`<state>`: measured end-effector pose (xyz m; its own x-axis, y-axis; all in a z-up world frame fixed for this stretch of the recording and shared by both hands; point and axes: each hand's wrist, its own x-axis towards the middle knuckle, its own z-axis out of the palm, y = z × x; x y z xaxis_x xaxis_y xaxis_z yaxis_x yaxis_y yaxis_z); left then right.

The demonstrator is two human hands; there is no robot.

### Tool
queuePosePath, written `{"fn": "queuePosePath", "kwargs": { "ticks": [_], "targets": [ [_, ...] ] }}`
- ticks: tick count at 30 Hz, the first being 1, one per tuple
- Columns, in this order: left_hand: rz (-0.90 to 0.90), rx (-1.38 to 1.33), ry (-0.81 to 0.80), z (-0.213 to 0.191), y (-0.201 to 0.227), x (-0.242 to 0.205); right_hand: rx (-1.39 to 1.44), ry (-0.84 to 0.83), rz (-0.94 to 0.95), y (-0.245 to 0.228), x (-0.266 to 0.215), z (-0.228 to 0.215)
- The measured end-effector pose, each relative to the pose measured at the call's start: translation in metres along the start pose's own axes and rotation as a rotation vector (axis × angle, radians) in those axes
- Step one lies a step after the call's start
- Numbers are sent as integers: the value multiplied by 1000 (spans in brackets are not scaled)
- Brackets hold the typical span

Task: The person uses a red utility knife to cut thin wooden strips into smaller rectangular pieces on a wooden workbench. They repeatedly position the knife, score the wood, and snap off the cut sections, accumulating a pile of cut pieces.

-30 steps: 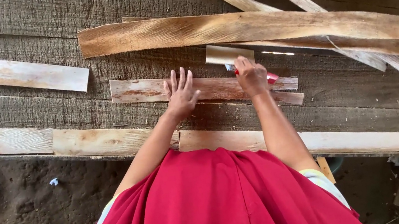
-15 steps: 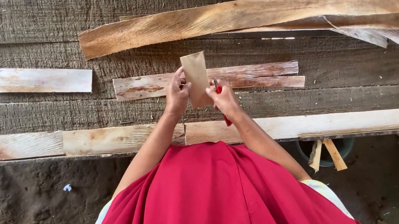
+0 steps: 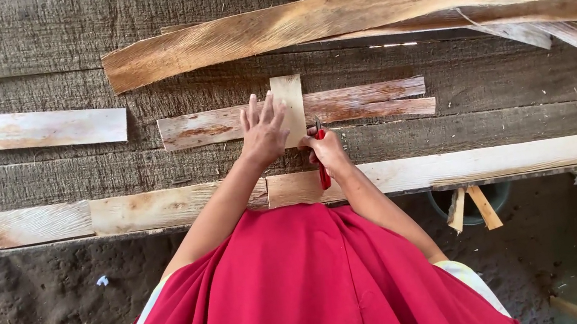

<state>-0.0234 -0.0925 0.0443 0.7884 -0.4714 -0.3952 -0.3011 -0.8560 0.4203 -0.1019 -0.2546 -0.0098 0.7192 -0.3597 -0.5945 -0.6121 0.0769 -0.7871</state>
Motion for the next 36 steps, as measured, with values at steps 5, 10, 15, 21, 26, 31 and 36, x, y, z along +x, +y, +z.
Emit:
{"fn": "queuePosePath", "kwargs": {
  "ticks": [5,10,15,21,26,31,36],
  "targets": [
    [44,30,-42,10,-2,7,-20,32,-2,-4,-2,-5],
    [43,28,-58,7,2,8,-98,31,-13,-2,2,-10],
    [44,56,-82,12,4,11,-49,85,-28,-10,-7,-16],
    [30,93,-104,8,9,14,-136,7,41,-14,0,-25],
    [37,92,-98,10,9,14,-163,-10,55,-2,11,-30],
    [37,103,-101,11,9,16,-177,-33,24,-6,9,-31],
    [35,123,-113,6,12,16,-169,-49,32,-4,10,-31]
  ]
}}
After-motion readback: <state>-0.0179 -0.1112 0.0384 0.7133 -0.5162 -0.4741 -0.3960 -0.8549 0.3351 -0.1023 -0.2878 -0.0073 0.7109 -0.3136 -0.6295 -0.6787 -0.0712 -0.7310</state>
